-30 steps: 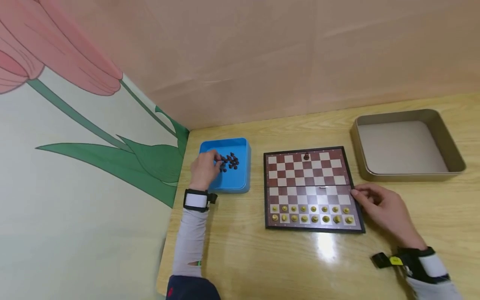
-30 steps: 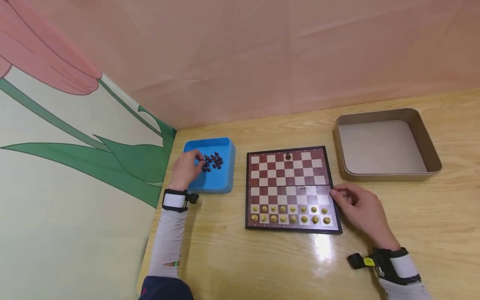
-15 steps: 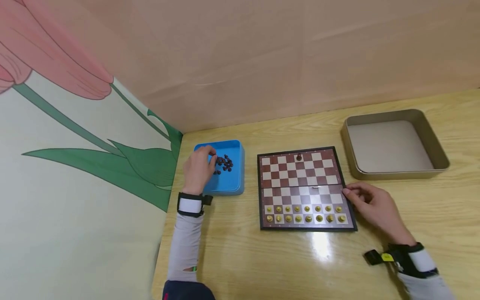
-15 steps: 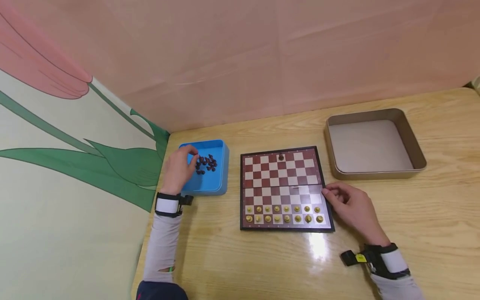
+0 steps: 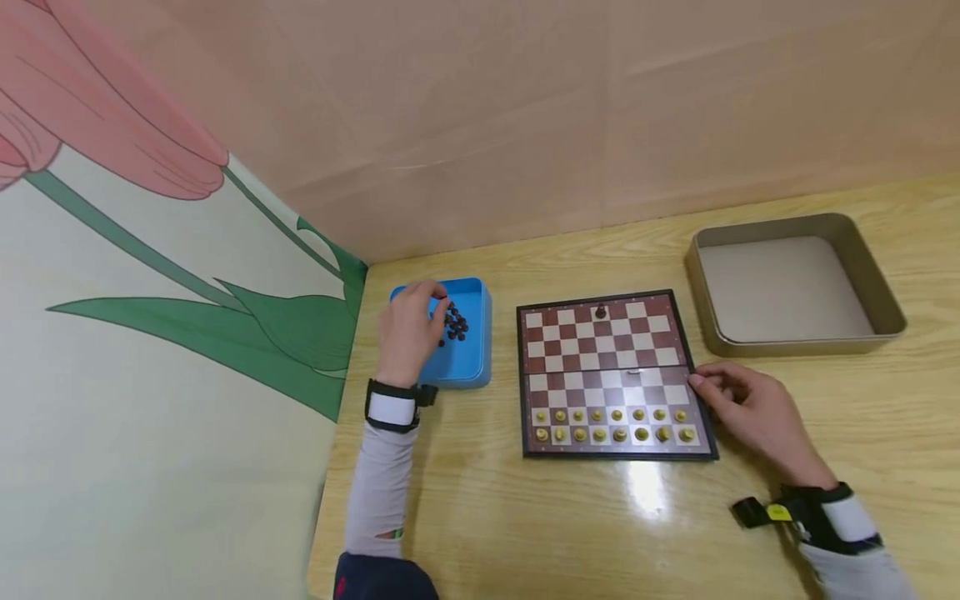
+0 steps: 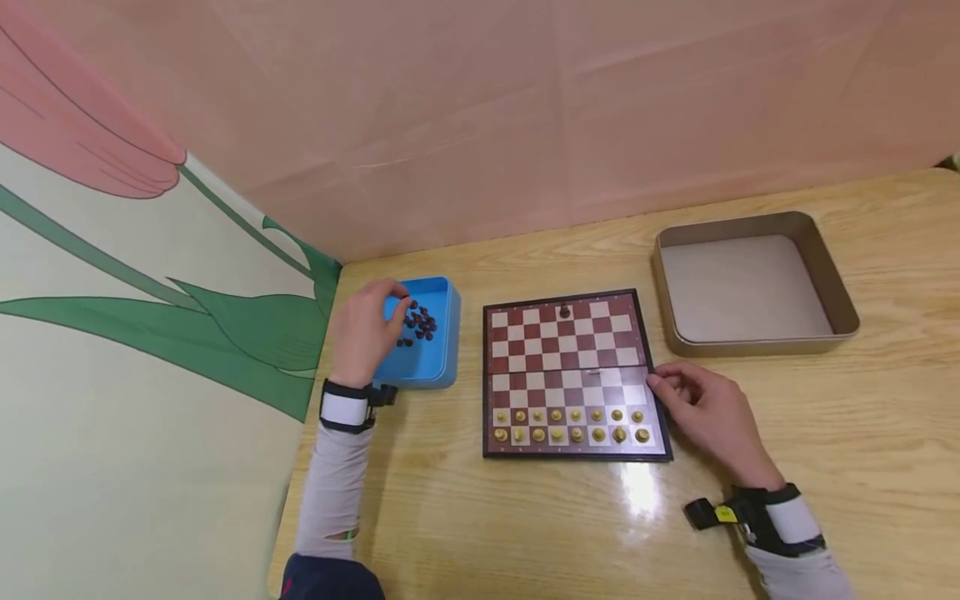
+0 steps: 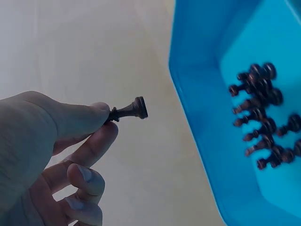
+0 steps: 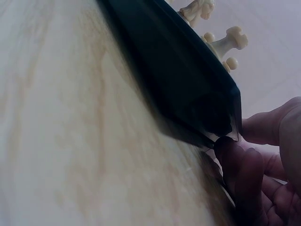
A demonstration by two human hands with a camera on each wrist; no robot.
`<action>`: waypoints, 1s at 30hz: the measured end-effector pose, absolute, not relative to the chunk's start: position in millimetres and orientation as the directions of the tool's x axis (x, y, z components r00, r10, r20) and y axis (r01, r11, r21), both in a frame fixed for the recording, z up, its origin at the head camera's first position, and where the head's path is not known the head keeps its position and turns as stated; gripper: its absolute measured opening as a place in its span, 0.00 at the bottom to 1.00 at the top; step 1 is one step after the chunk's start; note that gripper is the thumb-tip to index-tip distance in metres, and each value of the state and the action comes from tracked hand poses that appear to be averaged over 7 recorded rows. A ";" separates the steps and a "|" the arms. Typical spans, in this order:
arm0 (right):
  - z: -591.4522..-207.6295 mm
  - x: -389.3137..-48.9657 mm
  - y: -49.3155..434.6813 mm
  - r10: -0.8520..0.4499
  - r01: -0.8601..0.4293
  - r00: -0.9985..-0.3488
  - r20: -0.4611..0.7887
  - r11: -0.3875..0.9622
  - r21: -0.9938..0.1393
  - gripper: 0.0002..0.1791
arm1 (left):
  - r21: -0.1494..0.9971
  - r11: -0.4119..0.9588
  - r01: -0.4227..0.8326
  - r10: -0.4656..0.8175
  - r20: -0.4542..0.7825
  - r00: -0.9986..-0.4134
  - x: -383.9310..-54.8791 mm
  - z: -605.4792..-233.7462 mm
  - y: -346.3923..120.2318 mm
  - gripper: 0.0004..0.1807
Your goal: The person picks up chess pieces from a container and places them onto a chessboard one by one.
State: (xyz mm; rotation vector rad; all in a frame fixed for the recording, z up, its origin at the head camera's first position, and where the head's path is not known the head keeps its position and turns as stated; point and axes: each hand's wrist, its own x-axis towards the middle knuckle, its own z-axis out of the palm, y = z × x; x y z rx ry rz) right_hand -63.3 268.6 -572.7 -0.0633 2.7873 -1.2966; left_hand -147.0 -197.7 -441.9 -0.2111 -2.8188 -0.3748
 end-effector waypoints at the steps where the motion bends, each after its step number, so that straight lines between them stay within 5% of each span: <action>1: -571.9 -63.4 268.4 -0.065 -0.012 -0.997 -0.039 0.644 -0.765 0.19 | 0.233 0.953 0.194 0.113 0.318 -0.941 -148.2 -441.7 -194.5 0.08; 30: -562.5 -59.9 264.0 -0.053 -0.031 -0.999 -0.005 0.655 -0.755 0.15 | 0.268 0.890 0.368 0.314 0.225 -0.923 -173.4 -451.9 -101.0 0.06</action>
